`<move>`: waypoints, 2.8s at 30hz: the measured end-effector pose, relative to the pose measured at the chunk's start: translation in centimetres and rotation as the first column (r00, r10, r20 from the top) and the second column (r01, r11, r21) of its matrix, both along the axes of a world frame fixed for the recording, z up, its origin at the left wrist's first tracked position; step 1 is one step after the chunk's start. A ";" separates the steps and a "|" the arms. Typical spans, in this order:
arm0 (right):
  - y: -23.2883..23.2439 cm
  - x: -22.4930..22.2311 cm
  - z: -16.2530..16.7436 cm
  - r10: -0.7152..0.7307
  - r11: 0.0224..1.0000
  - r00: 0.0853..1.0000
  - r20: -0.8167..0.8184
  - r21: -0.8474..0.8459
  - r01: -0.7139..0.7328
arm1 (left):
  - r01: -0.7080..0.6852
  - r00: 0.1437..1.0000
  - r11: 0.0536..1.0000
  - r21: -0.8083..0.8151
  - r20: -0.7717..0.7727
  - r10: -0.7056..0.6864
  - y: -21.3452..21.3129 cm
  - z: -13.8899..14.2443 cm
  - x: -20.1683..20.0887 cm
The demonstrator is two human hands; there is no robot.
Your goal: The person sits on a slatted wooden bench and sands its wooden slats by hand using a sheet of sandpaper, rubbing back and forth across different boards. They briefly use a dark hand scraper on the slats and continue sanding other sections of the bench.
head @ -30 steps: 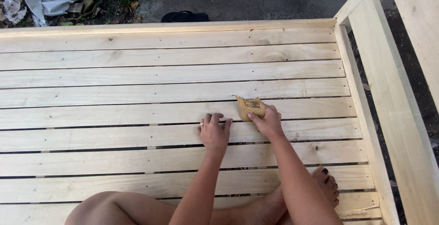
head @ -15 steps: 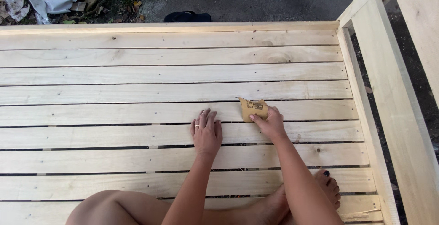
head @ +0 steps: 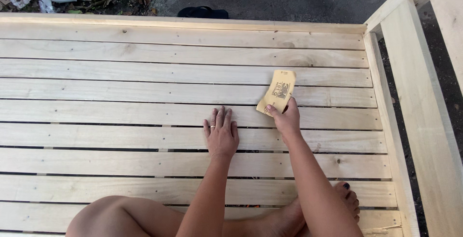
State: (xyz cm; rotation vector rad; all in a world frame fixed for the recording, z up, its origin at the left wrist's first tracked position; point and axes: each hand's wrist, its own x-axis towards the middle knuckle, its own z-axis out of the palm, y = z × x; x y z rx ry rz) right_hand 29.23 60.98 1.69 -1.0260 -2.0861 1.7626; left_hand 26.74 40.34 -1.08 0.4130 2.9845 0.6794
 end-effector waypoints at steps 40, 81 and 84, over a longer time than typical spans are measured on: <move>-8.4 -3.9 6.1 0.251 0.222 0.486 0.837 0.438 -0.871 | 0.011 0.999 0.998 0.059 -0.035 -0.009 -0.4 -0.3 -0.6; -6.9 -5.2 5.5 0.326 0.155 0.341 0.882 0.306 -0.939 | 0.006 1.000 0.997 0.077 -0.015 -0.005 -0.4 -0.6 -0.7; -6.7 -4.7 5.6 0.340 0.130 0.355 0.871 0.330 -0.935 | 0.011 1.000 0.997 0.071 -0.011 -0.010 -0.4 -0.4 -0.8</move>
